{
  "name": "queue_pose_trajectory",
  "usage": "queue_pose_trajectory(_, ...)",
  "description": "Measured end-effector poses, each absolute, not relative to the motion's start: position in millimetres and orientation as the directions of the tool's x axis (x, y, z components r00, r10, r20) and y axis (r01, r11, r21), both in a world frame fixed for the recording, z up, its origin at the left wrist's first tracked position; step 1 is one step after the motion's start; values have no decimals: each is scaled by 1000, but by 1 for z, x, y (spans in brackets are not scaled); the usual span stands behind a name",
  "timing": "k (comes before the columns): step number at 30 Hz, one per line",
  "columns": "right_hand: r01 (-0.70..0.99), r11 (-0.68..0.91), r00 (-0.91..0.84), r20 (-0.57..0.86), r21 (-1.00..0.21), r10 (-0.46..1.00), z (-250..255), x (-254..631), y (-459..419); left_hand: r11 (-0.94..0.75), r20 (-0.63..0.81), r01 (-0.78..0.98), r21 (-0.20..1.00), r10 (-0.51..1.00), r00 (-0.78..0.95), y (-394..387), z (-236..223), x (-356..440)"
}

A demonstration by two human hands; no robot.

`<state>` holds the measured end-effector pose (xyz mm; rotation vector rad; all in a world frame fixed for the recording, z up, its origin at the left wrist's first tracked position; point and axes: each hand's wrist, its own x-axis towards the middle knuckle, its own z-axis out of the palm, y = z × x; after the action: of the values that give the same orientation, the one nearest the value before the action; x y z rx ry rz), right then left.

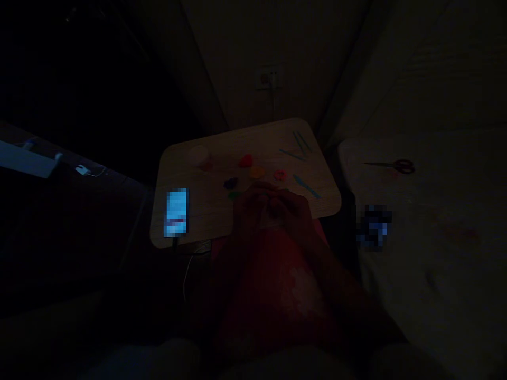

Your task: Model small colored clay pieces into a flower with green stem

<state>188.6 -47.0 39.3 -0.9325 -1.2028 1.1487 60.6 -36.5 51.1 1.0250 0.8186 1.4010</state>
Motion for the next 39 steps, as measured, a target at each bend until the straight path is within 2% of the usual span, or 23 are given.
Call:
queue_pose_trajectory(4, -163, 193, -70, 207, -967, 976, 39, 190, -47, -82, 71, -418, 905, 997, -41, -35, 49, 60)
queue_pose_trajectory(10, -72, 259, -96, 265, -963, 960, 45, 190, -48, -35, 52, -512, 858, 998, 18, -36, 48, 62)
queue_pose_trajectory(17, -90, 179, -130, 190, -980, 973, 35, 194, -47, -28, 15, -520, 854, 999, -29, -32, 43, 59)
queue_pose_trajectory(21, -58, 170, -105, 175, -984, 979, 35, 195, -48, 23, -4, -512, 859, 999, 38, -34, 44, 57)
queue_pose_trajectory(25, -114, 160, -67, 168, -981, 984, 37, 193, -48, 25, 14, -469, 883, 997, 80, -35, 44, 59)
queue_pose_trajectory(30, -118, 132, -55, 140, -984, 989, 38, 191, -48, -18, 27, -430, 903, 1000, 15, -33, 45, 62)
queue_pose_trajectory(34, -126, 138, -56, 146, -982, 988, 40, 190, -48, -34, 23, -471, 882, 999, -28, -34, 47, 65)
queue_pose_trajectory(39, -141, 73, -68, 83, -987, 994, 41, 191, -46, -23, -4, -506, 862, 999, -52, -33, 44, 63)
